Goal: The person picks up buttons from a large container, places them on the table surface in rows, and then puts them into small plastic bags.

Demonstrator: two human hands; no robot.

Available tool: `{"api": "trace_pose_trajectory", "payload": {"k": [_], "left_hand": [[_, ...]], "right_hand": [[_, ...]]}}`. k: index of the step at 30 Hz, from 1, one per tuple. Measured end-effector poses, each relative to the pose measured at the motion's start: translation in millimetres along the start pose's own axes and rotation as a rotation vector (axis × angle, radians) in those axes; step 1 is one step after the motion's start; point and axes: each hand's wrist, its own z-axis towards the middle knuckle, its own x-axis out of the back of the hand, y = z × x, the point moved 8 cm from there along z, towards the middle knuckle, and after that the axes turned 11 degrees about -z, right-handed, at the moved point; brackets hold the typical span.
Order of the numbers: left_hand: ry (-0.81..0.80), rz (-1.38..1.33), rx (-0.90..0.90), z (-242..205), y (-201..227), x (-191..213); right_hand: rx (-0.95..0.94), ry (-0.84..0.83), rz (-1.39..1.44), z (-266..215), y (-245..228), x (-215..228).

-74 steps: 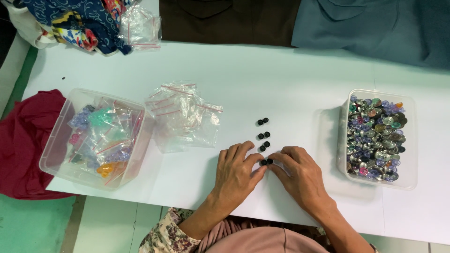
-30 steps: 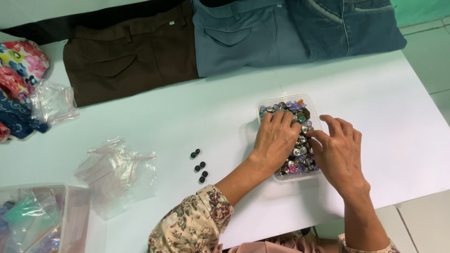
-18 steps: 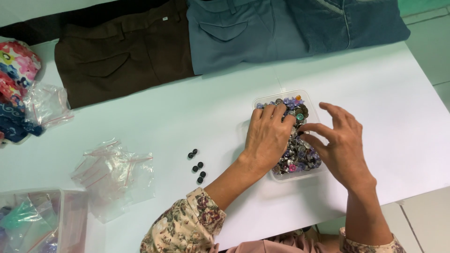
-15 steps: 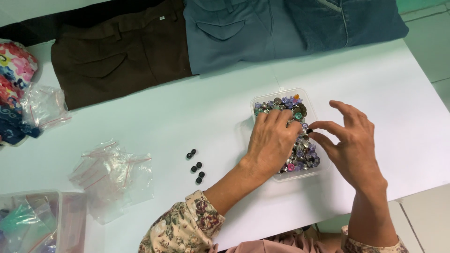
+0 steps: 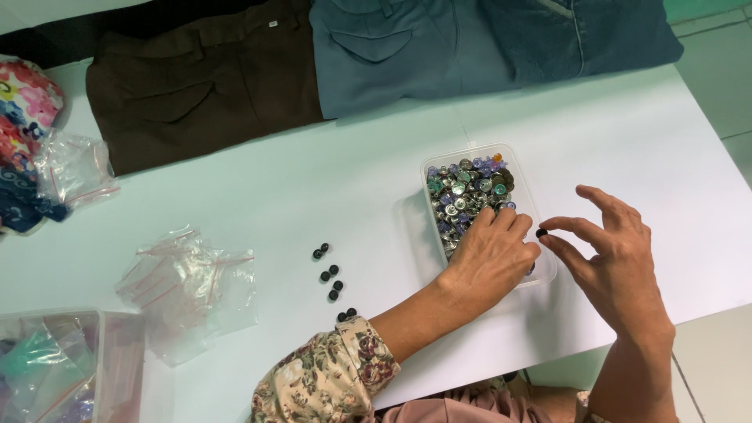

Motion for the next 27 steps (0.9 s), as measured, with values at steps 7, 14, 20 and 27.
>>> {"api": "trace_pose_trajectory", "payload": {"k": [7, 14, 20, 27], "left_hand": [[0.185, 0.033, -0.068, -4.0, 1.4, 18.1], [0.324, 0.027, -0.049, -13.2, -11.2, 56.3], [0.212, -0.047, 0.145, -56.6, -70.6, 121.8], [0.275, -0.003, 0.477, -153.2, -158.6, 177.8]], "right_hand": [[-0.016, 0.013, 0.005, -2.8, -7.9, 4.2], [-0.016, 0.046, 0.021, 0.0, -26.9, 16.8], [0.105, 0.121, 0.105, 25.0, -90.2, 24.8], [0.275, 0.153, 0.349, 56.9, -212.9, -9.2]]}}
